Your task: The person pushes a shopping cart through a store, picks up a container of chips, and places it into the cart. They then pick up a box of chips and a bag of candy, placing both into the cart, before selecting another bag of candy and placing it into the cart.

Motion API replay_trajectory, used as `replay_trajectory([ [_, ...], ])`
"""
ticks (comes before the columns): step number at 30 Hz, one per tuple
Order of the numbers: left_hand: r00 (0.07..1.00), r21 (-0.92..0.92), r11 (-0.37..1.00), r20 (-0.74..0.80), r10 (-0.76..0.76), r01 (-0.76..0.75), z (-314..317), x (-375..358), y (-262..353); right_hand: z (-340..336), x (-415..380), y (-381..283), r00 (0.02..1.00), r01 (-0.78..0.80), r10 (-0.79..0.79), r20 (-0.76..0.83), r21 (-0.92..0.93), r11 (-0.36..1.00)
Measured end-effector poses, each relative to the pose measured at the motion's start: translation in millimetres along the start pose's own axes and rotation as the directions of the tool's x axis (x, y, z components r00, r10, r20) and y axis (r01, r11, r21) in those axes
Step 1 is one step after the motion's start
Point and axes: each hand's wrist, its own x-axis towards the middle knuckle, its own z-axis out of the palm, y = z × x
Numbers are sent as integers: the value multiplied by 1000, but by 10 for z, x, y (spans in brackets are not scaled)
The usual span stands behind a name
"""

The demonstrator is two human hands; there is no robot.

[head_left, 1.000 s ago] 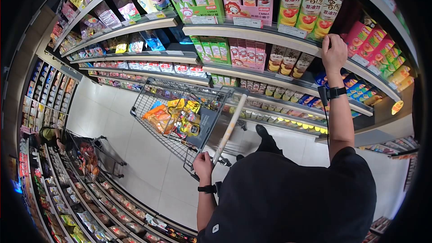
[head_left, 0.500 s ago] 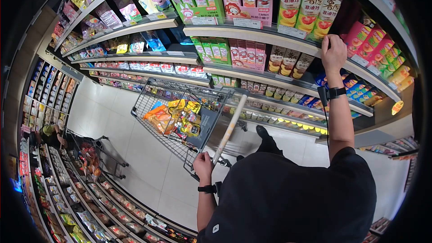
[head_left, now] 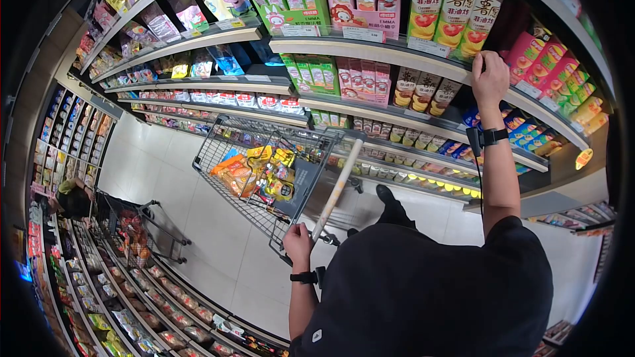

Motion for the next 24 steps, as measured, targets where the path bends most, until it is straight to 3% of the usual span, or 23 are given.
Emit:
replay_trajectory([
  [24, 1000, -4, 1000, 15, -9, 9, 22, 23, -54, -7, 0, -13, 1000, -8, 8, -4, 0, 1000],
])
